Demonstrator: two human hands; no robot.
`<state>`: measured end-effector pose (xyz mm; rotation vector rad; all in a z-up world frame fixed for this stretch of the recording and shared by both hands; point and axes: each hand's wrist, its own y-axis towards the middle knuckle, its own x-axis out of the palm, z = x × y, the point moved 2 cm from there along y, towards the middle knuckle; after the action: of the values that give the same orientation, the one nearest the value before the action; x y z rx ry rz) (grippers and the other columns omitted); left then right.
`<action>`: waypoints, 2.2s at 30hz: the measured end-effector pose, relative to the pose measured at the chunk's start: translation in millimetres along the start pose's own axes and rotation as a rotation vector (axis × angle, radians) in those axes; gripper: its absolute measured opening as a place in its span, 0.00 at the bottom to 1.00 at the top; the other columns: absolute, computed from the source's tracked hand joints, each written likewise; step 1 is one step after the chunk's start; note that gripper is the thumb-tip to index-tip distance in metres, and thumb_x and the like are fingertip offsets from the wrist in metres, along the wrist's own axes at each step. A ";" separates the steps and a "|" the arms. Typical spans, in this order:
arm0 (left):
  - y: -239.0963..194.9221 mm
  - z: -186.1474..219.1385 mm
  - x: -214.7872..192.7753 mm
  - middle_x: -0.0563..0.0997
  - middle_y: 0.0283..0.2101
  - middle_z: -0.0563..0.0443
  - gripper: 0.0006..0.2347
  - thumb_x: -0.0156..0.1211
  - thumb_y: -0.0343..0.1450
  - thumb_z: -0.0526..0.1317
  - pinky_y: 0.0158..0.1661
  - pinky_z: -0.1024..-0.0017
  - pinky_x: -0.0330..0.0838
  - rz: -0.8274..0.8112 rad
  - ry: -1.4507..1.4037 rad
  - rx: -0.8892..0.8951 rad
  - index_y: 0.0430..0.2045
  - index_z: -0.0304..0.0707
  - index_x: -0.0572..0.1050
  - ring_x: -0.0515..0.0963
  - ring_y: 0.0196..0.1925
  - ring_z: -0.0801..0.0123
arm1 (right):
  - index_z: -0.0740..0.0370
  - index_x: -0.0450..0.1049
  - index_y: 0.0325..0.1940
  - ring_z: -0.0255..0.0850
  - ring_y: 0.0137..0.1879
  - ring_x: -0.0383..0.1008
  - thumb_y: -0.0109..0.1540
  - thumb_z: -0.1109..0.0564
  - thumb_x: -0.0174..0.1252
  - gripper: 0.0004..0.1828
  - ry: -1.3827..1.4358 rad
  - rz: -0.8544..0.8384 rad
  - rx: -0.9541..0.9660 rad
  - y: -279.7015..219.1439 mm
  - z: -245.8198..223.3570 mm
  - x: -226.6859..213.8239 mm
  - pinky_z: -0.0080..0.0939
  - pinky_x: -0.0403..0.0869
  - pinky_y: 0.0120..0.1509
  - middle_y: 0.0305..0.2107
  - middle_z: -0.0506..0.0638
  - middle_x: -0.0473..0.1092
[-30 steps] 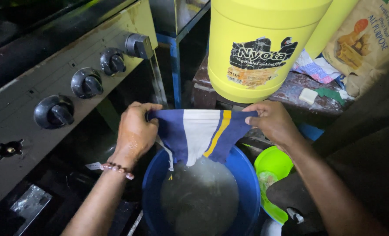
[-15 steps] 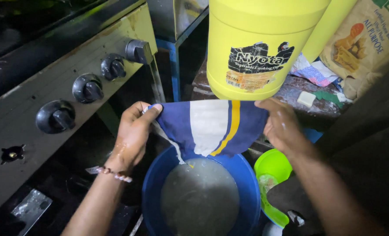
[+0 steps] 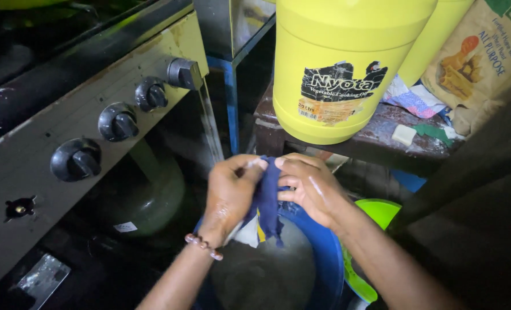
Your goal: Wiping down yellow cooking oil jugs with a rag and then washing the rag in a basin of soapy water.
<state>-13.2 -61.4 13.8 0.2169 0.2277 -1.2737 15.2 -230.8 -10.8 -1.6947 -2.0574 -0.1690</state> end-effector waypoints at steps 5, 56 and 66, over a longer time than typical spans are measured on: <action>-8.2 4.6 -5.9 0.89 0.44 0.44 0.18 0.81 0.65 0.40 0.54 0.57 0.84 -0.047 0.078 0.184 0.50 0.43 0.89 0.89 0.52 0.53 | 0.65 0.81 0.55 0.54 0.46 0.85 0.70 0.53 0.65 0.14 0.015 -0.087 -0.007 -5.1 -9.6 5.7 0.67 0.86 0.56 0.39 0.58 0.77; 2.7 -15.7 -4.8 0.92 0.54 0.48 0.27 0.74 0.62 0.24 0.57 0.75 0.82 -0.320 0.011 -0.167 0.59 0.41 0.87 0.88 0.51 0.69 | 0.57 0.65 0.85 0.48 0.59 0.82 0.50 0.68 0.75 0.58 -0.341 0.044 0.085 -6.4 14.2 -65.9 0.49 0.80 0.63 0.59 0.60 0.79; 6.8 -3.2 -1.2 0.83 0.43 0.53 0.09 0.76 0.72 0.47 0.59 0.63 0.77 -0.188 0.512 0.192 0.42 0.48 0.91 0.85 0.50 0.60 | 0.63 0.84 0.56 0.39 0.59 0.79 0.60 0.51 0.76 0.23 -0.714 -0.113 -0.317 4.2 18.4 -78.1 0.40 0.83 0.60 0.56 0.49 0.71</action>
<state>-7.1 -57.4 11.3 0.7022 0.5750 -1.4109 24.3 -292.8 -61.0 -2.0308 -2.7624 0.1013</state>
